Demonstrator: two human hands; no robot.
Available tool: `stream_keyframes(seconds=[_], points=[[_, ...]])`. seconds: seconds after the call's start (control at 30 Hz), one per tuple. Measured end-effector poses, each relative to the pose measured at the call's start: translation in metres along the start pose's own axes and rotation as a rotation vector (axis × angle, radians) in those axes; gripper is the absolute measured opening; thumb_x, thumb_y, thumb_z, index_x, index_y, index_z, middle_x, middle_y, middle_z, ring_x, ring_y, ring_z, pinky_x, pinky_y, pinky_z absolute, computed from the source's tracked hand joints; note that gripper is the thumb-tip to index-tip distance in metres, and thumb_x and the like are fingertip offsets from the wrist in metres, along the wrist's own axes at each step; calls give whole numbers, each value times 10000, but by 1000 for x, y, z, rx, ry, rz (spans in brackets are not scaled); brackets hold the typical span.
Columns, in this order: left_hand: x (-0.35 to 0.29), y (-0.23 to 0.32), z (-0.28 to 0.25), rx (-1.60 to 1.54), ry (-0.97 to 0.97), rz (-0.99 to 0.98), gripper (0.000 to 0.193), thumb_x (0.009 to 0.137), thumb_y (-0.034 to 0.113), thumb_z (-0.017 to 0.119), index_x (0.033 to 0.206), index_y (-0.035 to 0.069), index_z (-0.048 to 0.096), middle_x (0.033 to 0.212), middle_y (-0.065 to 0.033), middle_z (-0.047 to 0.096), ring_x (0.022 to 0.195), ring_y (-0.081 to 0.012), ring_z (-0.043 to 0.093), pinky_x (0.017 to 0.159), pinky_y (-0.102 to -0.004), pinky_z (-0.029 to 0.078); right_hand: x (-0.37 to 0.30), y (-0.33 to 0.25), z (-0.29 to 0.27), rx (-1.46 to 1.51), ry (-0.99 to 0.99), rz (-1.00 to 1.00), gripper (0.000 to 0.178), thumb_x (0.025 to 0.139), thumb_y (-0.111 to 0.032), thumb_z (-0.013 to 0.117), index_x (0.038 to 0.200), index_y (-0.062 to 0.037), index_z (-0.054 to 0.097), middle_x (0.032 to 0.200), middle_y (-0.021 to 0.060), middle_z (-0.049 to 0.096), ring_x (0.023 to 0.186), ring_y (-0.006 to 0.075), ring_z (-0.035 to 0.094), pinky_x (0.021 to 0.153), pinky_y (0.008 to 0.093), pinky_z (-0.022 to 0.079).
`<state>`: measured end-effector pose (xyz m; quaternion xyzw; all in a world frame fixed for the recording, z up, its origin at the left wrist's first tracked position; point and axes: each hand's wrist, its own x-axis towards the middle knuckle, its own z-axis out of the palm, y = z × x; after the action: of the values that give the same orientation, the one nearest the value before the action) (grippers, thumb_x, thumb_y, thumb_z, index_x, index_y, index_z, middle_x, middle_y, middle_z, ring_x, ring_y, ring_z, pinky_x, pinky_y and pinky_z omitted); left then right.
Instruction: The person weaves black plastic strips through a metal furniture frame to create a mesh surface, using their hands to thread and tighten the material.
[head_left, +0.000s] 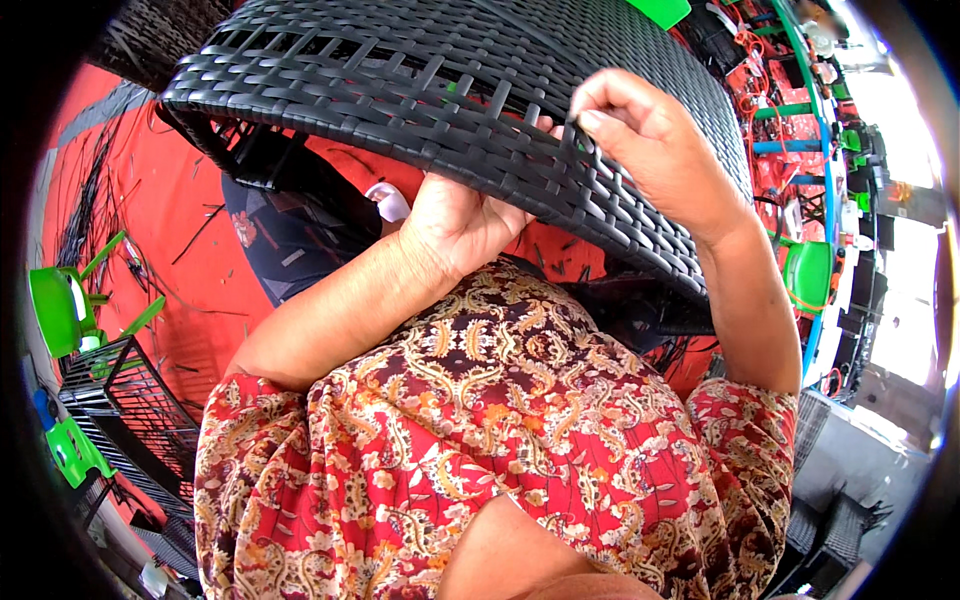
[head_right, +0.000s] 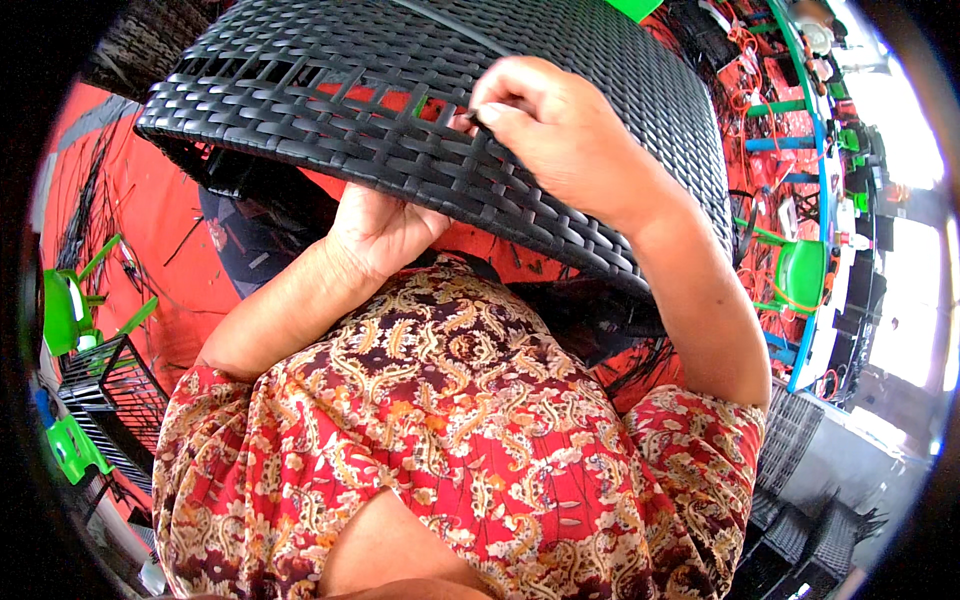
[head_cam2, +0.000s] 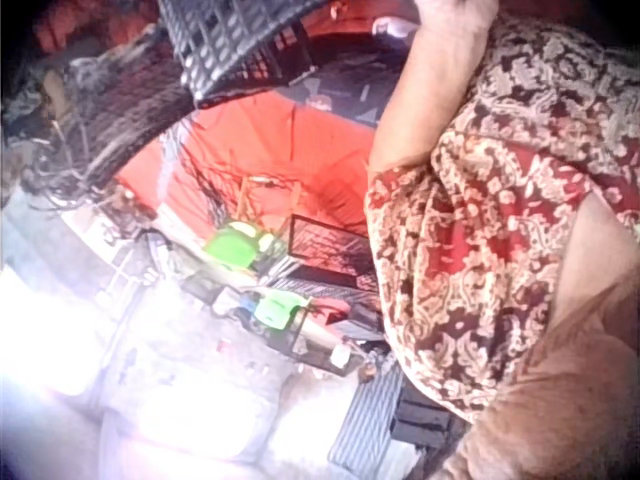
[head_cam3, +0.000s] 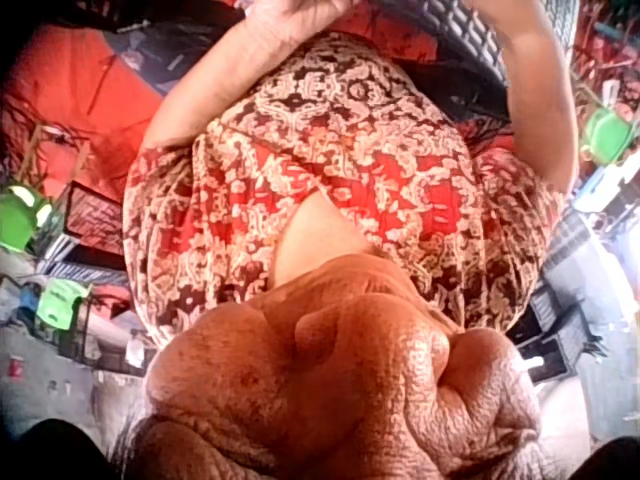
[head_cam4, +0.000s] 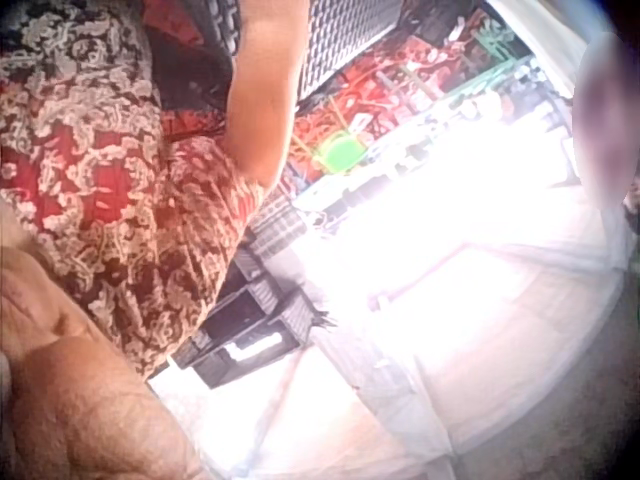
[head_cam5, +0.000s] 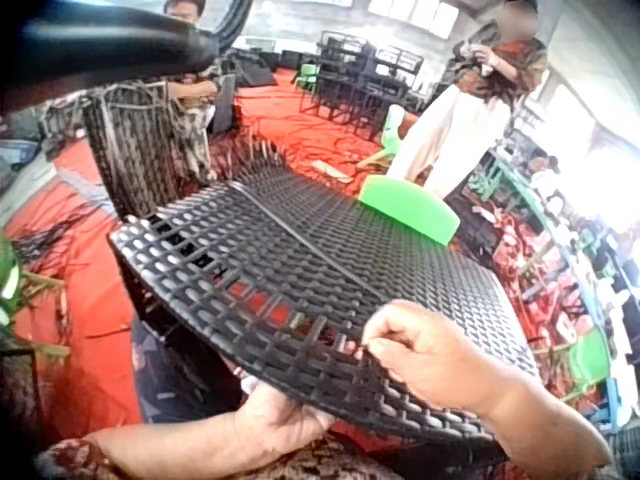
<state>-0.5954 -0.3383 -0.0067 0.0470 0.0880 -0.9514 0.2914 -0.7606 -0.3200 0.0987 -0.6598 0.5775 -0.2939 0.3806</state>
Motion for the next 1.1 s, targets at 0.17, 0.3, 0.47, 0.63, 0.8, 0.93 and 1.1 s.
stream_keyframes(seconds=[0.17, 0.3, 0.47, 0.63, 0.8, 0.93, 1.1], points=[[-1, 3, -8, 2, -36, 18, 349, 917, 303, 540, 1078, -5, 567, 1097, -112, 610, 1026, -205, 582, 971, -343, 448, 6, 12, 5, -45, -33, 49, 129, 863, -144, 601, 879, -15, 602, 806, 36, 528, 746, 105, 514, 692, 254, 437], [-3, 4, -8, -5, 44, 70, 322, 913, 274, 553, 1071, -7, 569, 1099, -112, 609, 1026, -205, 583, 969, -338, 451, 0, 3, 5, -207, -33, 63, 153, 858, -170, 627, 873, -18, 624, 831, 31, 508, 745, 103, 502, 707, 248, 428], [-4, 3, 5, 19, 92, 79, 319, 910, 261, 559, 1071, -15, 562, 1107, -125, 604, 1028, -216, 583, 970, -345, 451, 1, 16, -4, 32, -18, 122, 160, 853, -178, 652, 863, -20, 630, 881, 14, 507, 792, 87, 488, 716, 242, 424], [-4, 8, -6, 29, 25, 69, 324, 912, 265, 555, 1072, -17, 555, 1118, -133, 597, 1043, -219, 575, 967, -350, 449, 1, 18, 4, 31, 10, 84, 153, 847, -148, 663, 808, -7, 620, 964, 30, 506, 817, 90, 494, 723, 232, 425], [-5, 8, -5, 28, 15, 84, 315, 912, 272, 556, 1061, -5, 549, 1104, -123, 595, 1031, -212, 574, 952, -356, 456, 5, 16, 0, -81, -54, 122, 204, 834, -175, 657, 742, -6, 589, 988, 56, 515, 838, 119, 509, 748, 248, 421], [-4, 6, -5, 34, 72, 94, 325, 912, 284, 556, 1062, -4, 543, 1097, -119, 594, 1024, -211, 574, 938, -361, 467, 11, 12, -2, -140, -114, 143, 230, 823, -192, 642, 705, -9, 571, 1006, 74, 522, 870, 146, 515, 783, 272, 416], [-4, 9, -11, -134, -19, 46, 318, 899, 212, 573, 1095, -36, 529, 1105, -139, 593, 1043, -234, 571, 958, -366, 465, 20, 11, 3, -239, -117, 59, 226, 819, -196, 650, 710, -14, 571, 992, 94, 527, 903, 192, 529, 799, 297, 428]])
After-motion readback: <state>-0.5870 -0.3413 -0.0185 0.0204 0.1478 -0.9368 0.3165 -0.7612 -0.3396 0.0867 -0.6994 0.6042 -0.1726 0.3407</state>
